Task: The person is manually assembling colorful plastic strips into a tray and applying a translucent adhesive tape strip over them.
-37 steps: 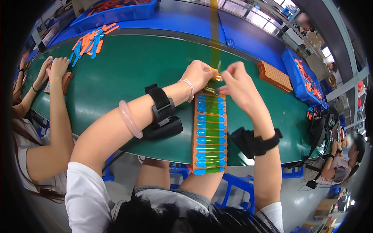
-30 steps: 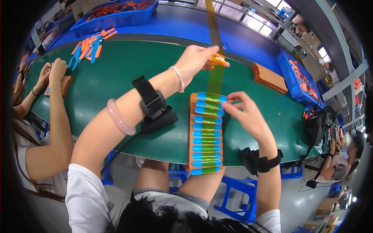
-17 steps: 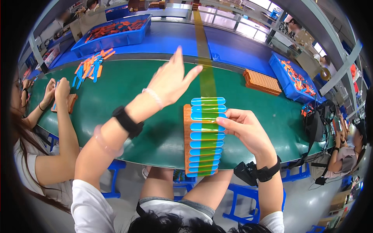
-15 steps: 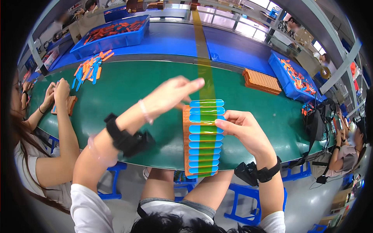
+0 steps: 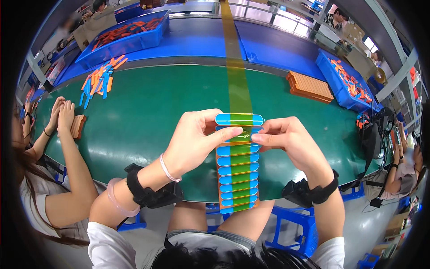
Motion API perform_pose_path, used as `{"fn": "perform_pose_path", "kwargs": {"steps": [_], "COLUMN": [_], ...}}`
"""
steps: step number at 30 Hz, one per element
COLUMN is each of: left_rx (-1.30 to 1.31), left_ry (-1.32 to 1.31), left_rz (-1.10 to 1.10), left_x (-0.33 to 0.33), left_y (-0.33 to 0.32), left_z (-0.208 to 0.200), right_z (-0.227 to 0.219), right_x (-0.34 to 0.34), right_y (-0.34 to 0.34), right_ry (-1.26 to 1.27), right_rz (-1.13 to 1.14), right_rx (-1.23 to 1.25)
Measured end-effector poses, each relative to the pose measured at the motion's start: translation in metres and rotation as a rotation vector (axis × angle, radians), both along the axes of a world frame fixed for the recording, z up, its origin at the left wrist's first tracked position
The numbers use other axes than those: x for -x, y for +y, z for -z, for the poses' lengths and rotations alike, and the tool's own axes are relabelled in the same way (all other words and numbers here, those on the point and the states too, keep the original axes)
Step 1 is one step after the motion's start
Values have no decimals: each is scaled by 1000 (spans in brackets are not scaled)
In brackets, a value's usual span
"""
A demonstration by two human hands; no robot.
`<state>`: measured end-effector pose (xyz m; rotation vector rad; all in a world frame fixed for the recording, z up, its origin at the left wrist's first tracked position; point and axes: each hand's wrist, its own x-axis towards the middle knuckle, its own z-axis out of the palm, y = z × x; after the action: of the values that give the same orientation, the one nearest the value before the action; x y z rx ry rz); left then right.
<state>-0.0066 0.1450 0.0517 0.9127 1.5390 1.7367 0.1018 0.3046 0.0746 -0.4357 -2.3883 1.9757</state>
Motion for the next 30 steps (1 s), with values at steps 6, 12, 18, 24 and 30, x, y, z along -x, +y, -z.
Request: {"fn": "perform_pose_path", "kwargs": {"steps": [6,12,18,24,30], "left_rx": [-152,-26,135,163,164], "left_ry": [-31,-478,-835,-827,-943], "left_rz": [-40,77,149,165,300], "left_x": [0,-3,-9,-19,-30], "left_y": [-8,-35,-68,-72,-69], "left_z": [-15,-29,11,15,-10], "right_z": [21,28,27,20,19], "right_x": [15,18,42,58,66], "right_y": [25,35,39,41,31], "right_ry": [-258,-474,-625,-714,-735], "right_rz": [89,-2,-176,-259,-276], "right_rx": [150,-20,-138,-183,-197]}}
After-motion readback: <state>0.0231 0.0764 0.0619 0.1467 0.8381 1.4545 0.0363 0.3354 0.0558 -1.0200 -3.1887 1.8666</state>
